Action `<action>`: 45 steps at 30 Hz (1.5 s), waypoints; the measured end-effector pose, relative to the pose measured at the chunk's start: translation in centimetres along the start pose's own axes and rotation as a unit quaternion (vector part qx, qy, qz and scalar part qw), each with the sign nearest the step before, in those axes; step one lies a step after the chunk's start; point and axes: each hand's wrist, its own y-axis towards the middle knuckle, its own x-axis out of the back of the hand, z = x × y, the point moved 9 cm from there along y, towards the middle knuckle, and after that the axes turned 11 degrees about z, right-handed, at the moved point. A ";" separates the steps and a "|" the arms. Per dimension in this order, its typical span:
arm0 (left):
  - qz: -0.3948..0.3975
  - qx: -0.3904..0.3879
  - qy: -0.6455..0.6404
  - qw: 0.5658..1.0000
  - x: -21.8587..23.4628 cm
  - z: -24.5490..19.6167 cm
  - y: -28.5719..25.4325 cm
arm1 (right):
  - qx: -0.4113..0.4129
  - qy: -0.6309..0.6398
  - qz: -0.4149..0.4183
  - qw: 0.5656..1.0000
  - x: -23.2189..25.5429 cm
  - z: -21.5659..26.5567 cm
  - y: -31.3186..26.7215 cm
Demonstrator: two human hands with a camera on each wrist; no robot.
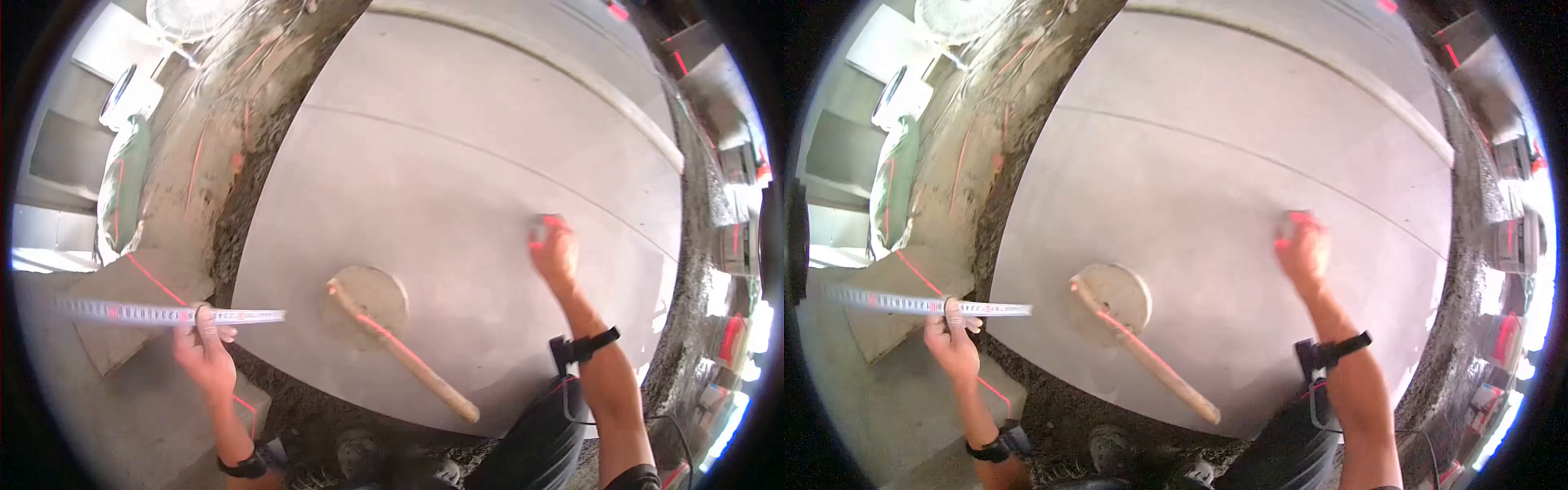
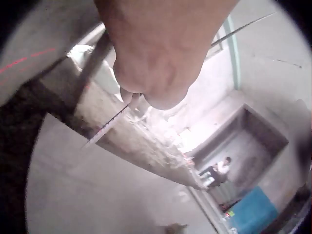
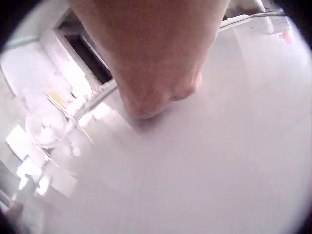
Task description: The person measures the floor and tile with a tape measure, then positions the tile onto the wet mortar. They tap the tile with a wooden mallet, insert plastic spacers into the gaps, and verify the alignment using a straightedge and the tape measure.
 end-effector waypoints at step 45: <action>0.098 -0.163 0.306 0.933 -30.9 6.6 29.5 | -0.096 -0.024 0.222 0.970 -4.8 9.5 -19.9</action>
